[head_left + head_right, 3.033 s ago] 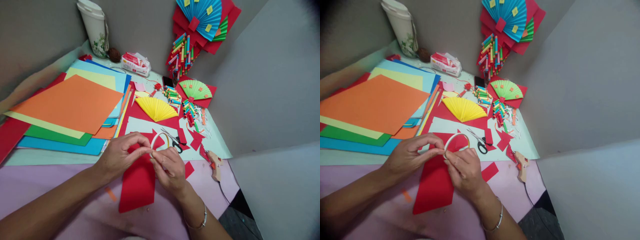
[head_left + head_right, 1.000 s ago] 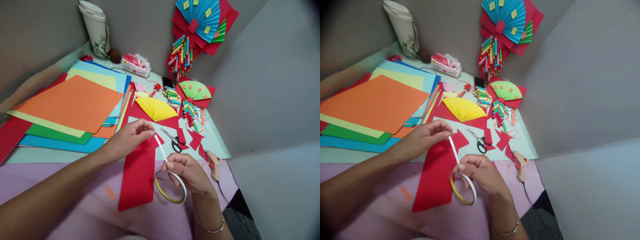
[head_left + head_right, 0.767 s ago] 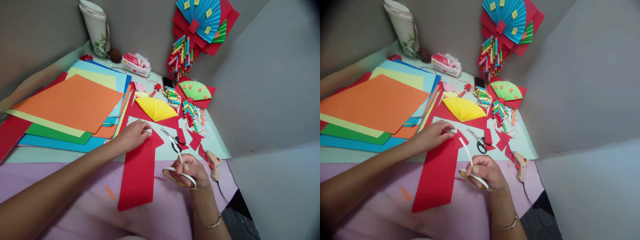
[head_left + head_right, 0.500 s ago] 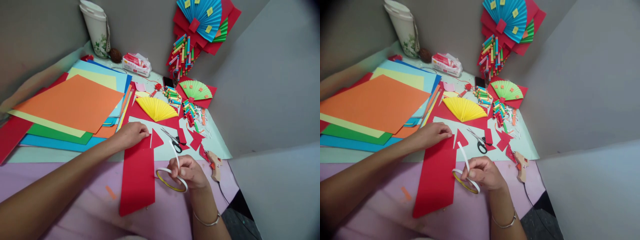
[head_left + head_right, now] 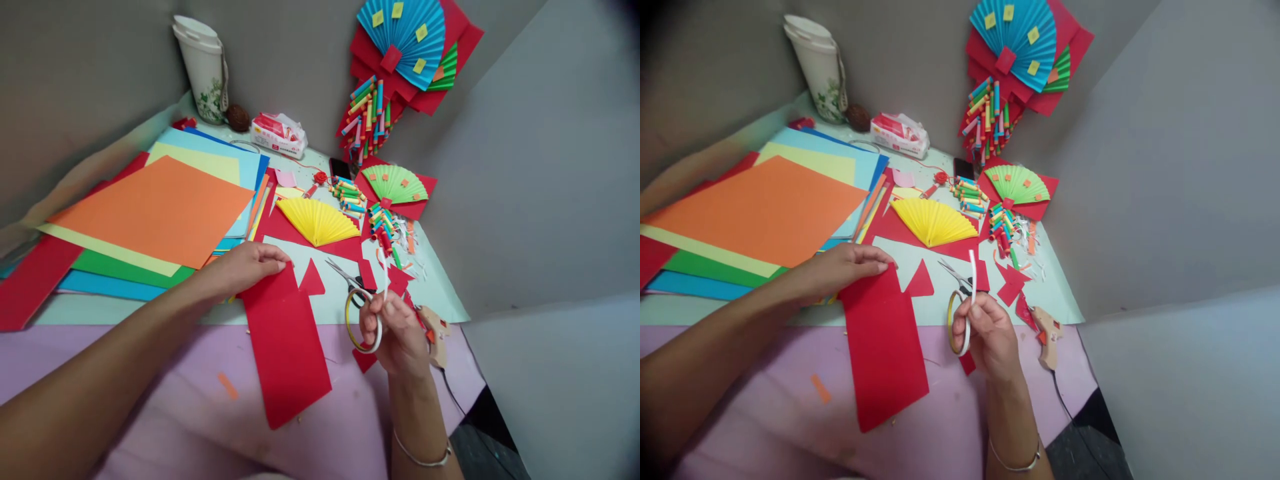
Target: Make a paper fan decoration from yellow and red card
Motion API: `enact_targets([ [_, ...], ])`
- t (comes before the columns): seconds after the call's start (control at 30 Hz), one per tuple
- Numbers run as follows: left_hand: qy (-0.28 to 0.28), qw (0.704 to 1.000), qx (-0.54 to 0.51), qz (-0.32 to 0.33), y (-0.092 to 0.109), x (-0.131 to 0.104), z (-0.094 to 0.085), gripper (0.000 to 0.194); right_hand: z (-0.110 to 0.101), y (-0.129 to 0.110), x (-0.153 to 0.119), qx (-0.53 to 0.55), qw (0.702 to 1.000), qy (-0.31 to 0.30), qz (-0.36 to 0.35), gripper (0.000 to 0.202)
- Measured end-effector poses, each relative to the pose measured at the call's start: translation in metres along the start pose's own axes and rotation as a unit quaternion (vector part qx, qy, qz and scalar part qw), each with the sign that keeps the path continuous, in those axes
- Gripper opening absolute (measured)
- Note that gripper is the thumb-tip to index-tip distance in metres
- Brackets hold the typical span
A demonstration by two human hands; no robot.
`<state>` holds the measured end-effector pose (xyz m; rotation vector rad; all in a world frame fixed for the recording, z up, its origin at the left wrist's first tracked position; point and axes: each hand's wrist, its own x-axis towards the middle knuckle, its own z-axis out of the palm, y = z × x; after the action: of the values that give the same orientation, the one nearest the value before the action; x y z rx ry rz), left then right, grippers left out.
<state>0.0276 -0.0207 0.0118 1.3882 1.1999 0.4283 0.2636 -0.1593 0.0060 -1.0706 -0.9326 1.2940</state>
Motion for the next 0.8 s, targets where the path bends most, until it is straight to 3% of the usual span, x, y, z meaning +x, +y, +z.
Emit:
enact_targets([
  [0.17, -0.005, 0.999, -0.043, -0.016, -0.010, 0.008, 0.003, 0.030, 0.024, 0.012, -0.001, -0.173, 0.983, -0.002, 0.064, 0.027],
  [0.27, -0.018, 0.998, -0.065, -0.010, -0.014, 0.010, 0.004, 0.027, 0.037, 0.022, 0.002, -0.255, 0.965, -0.017, 0.055, 0.027],
  [0.8, -0.077, 0.989, -0.124, 0.011, -0.016, 0.006, 0.006, 0.028, 0.037, 0.038, 0.010, -0.369, 0.927, -0.011, -0.065, 0.017],
])
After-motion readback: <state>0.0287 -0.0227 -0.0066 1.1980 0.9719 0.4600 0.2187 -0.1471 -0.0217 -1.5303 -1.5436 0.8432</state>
